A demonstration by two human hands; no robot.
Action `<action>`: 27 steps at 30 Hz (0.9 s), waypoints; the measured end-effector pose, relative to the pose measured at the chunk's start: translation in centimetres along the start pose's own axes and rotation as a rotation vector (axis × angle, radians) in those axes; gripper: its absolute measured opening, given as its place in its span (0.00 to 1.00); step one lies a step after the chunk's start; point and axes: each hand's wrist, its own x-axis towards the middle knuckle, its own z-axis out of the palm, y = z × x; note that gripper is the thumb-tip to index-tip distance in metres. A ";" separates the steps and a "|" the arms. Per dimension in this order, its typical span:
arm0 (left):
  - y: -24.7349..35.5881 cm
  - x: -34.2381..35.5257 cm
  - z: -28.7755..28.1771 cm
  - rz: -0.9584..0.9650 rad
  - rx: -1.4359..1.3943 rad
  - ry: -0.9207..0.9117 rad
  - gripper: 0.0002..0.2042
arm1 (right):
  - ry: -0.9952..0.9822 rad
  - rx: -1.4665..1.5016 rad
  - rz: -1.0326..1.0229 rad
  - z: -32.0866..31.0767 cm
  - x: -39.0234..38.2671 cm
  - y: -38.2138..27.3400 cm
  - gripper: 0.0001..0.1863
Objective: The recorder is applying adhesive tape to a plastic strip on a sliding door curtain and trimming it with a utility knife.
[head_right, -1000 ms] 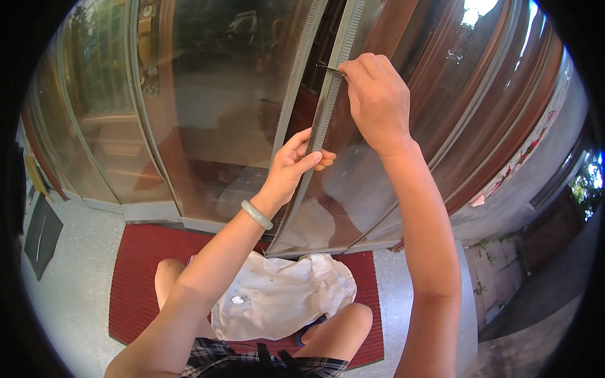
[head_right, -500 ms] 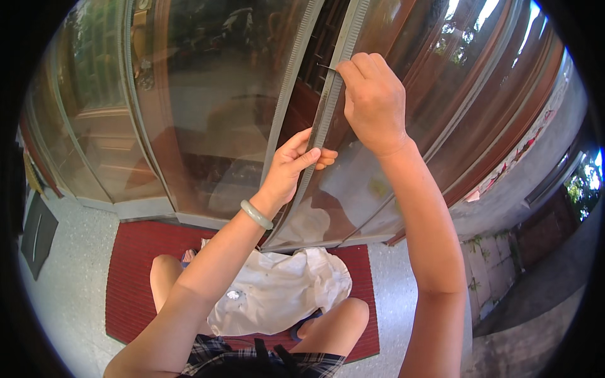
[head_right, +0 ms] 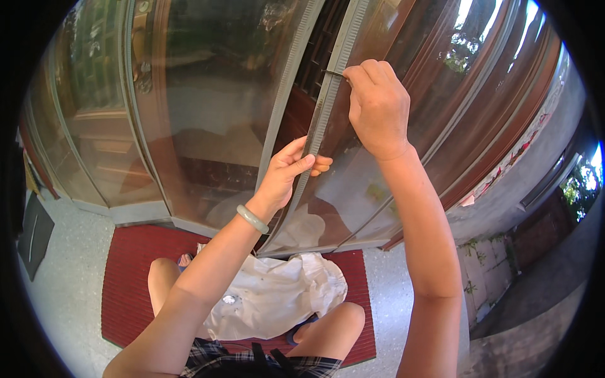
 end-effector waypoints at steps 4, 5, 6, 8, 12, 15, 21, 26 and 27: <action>-0.1 0.2 0.0 0.005 -0.012 -0.005 0.23 | -0.046 0.034 -0.006 0.1 -1.7 -1.2 0.11; 0.0 0.1 0.0 0.005 -0.013 0.000 0.23 | -0.090 0.055 0.003 -0.1 -1.8 -1.3 0.10; 0.0 0.1 0.0 0.006 -0.004 0.003 0.23 | -0.134 0.075 0.013 -0.3 -1.9 -1.3 0.10; 0.1 0.1 -0.1 -0.003 0.001 0.008 0.23 | -0.115 0.120 0.069 -0.7 -1.1 -1.3 0.10; 0.1 -0.1 0.2 0.012 -0.019 0.002 0.22 | -0.097 0.167 0.113 -0.7 -1.2 -2.5 0.09; 0.0 -0.3 0.5 0.025 -0.042 0.010 0.23 | -0.100 0.147 0.111 -0.7 -1.7 -2.9 0.10; 0.2 -0.7 0.7 0.062 -0.035 -0.003 0.24 | -0.092 0.152 0.111 -0.6 -2.0 -2.6 0.09; 1.2 -0.1 0.9 0.079 0.060 -0.043 0.24 | -0.088 0.140 0.107 -0.8 -2.6 -3.0 0.07; 1.4 0.2 1.1 0.095 0.063 -0.043 0.24 | -0.094 0.148 0.116 -0.9 -2.6 -3.2 0.07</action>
